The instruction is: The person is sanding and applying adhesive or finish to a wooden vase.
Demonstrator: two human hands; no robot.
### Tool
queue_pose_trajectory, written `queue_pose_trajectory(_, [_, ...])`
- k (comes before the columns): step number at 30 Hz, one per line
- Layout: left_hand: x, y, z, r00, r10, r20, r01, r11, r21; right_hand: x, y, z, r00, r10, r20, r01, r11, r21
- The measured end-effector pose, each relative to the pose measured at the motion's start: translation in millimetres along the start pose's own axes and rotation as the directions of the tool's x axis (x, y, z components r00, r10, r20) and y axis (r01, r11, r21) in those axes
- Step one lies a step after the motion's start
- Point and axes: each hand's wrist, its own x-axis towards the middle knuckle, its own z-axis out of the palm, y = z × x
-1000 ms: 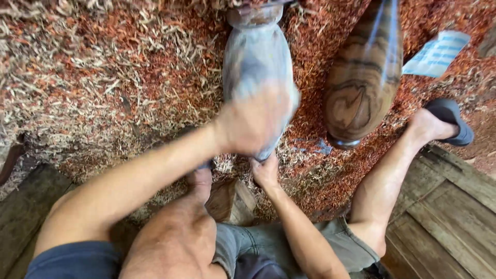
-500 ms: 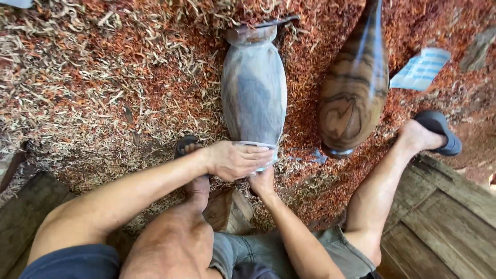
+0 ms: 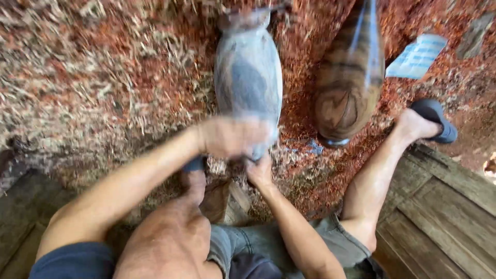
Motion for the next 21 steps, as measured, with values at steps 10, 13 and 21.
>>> queue_pose_trajectory(10, [-9,36,8,0.98,-0.069,0.189,0.054,0.995,0.084,12,23,8,0.994,0.11,0.026,-0.108,0.991,-0.076])
queue_pose_trajectory(13, [4,-3,-25,0.972,0.028,0.234,-0.048,0.995,0.082,9,7,2,0.985,0.159,0.065,-0.151,0.982,-0.111])
queue_pose_trajectory(21, [28,43,-2,0.995,-0.099,-0.006,0.098,0.968,0.23,15,41,16,0.991,0.133,0.031,-0.131,0.989,-0.075])
